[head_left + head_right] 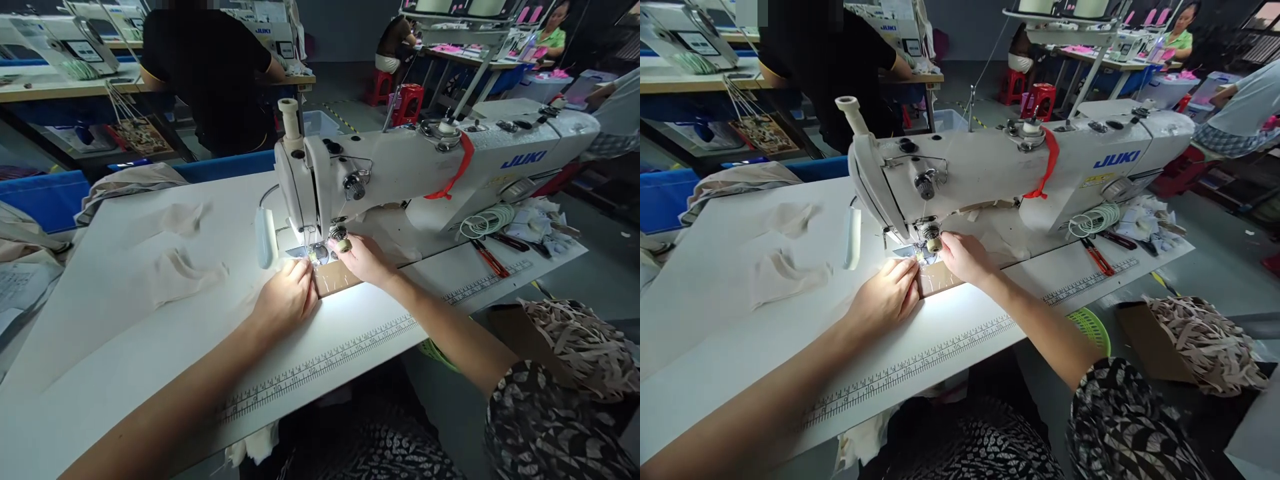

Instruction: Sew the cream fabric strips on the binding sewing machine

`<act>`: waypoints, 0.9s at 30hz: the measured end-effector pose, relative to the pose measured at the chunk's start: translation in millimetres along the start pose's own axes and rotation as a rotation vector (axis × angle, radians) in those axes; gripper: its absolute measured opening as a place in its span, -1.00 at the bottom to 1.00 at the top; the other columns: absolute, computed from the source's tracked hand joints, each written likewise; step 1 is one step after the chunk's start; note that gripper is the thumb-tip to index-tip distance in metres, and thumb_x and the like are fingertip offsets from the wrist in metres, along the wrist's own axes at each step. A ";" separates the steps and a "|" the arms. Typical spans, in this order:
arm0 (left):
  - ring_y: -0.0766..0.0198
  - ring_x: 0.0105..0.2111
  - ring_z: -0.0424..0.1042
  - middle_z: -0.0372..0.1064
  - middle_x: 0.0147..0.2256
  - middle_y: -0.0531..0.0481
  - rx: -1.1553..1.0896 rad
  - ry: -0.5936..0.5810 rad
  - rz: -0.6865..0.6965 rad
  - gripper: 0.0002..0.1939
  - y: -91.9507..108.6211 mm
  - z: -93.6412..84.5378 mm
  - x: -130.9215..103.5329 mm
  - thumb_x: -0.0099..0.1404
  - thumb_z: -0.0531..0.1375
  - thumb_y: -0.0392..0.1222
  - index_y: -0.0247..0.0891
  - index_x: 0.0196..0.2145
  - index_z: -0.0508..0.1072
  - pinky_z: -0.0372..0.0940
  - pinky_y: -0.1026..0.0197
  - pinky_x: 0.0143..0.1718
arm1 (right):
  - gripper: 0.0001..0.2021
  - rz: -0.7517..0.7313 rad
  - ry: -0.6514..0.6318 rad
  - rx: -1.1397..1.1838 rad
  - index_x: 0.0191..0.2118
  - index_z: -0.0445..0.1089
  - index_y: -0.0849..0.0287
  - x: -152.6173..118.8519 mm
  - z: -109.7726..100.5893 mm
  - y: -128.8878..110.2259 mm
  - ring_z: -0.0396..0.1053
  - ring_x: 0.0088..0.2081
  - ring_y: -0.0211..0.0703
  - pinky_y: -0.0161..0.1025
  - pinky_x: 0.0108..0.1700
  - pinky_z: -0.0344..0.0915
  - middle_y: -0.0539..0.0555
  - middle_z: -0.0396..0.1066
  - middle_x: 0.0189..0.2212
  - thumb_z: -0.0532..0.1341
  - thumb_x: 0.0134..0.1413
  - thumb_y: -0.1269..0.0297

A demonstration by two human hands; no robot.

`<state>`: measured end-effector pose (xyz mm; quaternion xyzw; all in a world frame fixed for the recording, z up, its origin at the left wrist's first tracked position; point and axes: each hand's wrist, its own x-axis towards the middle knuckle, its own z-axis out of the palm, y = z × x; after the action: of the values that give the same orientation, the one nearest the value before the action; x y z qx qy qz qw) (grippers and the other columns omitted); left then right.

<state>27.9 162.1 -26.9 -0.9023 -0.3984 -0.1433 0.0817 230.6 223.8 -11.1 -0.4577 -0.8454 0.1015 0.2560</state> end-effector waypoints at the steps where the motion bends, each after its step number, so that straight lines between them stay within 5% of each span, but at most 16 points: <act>1: -0.20 -0.03 0.44 0.45 -0.09 -0.38 -0.005 0.009 -0.007 -0.61 -0.2 0.6 -0.1 0.41 -0.08 -0.27 -0.40 0.00 0.44 0.40 -0.17 -0.06 | -0.73 0.008 0.001 0.008 -0.38 0.40 0.18 1.6 0.2 0.9 0.36 -0.42 -0.19 -0.30 -0.36 0.14 0.07 0.50 -0.43 0.10 0.39 0.33; 9: -0.05 -0.10 0.44 0.45 -0.11 -0.34 0.160 0.069 0.036 -0.63 -3.0 2.8 -0.4 0.42 -0.07 -0.27 -0.45 -0.03 0.44 0.40 -0.02 -0.08 | -0.76 0.019 0.050 -0.003 -0.38 0.39 0.17 -7.9 0.7 -3.8 0.39 -0.40 -0.22 -0.31 -0.30 0.11 0.04 0.52 -0.43 0.14 0.38 0.33; 20: 0.06 -0.14 0.41 0.44 -0.05 -0.26 0.043 0.069 -0.095 -0.67 -8.8 4.9 1.5 0.43 -0.06 -0.28 -0.37 -0.03 0.42 0.41 0.09 -0.15 | -0.67 0.035 0.097 -0.059 -0.49 0.36 0.15 -7.4 1.8 0.4 0.31 -0.50 -0.21 -0.25 -0.34 0.02 0.04 0.49 -0.53 0.13 0.36 0.28; 24: 0.00 0.03 0.36 0.41 0.02 -0.21 0.069 -0.041 -0.268 -0.65 -9.5 -6.6 2.8 0.44 -0.08 -0.27 -0.31 0.06 0.38 0.38 0.08 -0.15 | -0.66 0.023 0.079 -0.034 -0.52 0.33 0.16 -12.3 1.0 -1.4 0.25 -0.51 -0.23 -0.24 -0.37 -0.01 0.02 0.42 -0.57 0.13 0.34 0.34; 27: -0.06 -0.16 0.43 0.43 -0.14 -0.27 0.142 -0.117 -0.457 -0.66 -15.0 -17.9 0.9 0.43 -0.07 -0.23 -0.35 -0.10 0.46 0.32 0.07 -0.37 | -0.67 -0.003 0.020 0.003 -0.53 0.33 0.17 -14.9 1.0 -10.1 0.19 -0.53 -0.25 -0.24 -0.41 -0.03 -0.01 0.36 -0.59 0.13 0.31 0.40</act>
<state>13.9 168.0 -9.2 -0.7875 -0.6052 -0.0771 0.0869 229.5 205.9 -13.0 -0.4570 -0.8433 0.0975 0.2655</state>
